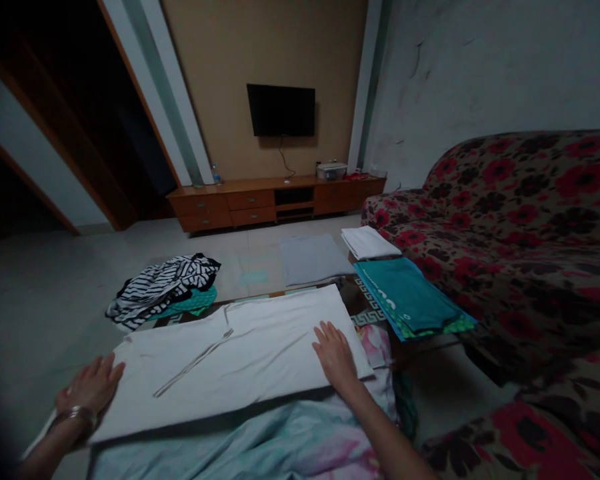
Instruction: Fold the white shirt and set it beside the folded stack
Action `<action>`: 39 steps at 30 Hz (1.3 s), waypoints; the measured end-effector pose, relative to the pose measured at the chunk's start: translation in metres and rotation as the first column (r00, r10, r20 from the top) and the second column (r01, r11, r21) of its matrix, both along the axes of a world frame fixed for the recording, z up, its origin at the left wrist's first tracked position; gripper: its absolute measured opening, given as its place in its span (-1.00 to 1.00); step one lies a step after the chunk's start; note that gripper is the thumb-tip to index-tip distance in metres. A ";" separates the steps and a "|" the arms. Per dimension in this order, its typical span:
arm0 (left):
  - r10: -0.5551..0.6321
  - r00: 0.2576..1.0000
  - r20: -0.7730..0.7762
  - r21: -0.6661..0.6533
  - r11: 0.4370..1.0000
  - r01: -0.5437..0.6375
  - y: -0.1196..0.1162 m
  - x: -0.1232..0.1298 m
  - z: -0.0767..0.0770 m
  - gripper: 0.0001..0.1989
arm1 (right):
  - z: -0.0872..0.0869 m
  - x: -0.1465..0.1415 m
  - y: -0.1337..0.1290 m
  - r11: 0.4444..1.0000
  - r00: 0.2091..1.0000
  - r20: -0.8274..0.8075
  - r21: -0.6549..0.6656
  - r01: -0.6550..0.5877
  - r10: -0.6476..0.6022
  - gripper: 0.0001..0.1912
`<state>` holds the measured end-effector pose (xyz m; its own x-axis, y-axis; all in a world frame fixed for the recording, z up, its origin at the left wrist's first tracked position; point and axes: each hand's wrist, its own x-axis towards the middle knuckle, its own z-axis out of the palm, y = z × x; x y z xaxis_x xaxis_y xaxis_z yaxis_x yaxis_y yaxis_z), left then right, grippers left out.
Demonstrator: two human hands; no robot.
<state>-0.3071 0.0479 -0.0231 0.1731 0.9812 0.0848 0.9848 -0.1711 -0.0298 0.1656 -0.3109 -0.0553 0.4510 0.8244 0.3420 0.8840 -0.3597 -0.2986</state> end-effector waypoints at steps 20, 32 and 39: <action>-0.722 0.621 0.305 0.079 0.669 0.739 -0.143 0.155 0.029 -0.67 | 0.056 -0.084 -0.056 0.927 0.927 -0.069 -0.051 -0.372 0.368 -0.80; -0.761 0.631 0.149 -0.008 0.637 0.770 -0.079 0.255 -0.003 -0.58 | 0.030 -0.132 0.007 0.892 0.890 0.058 -0.003 -0.452 0.451 -0.89; -0.756 0.643 0.120 -0.021 0.646 0.763 -0.074 0.254 -0.014 -0.52 | 0.030 -0.126 -0.004 0.865 0.866 -0.026 -0.040 -0.500 0.500 -0.91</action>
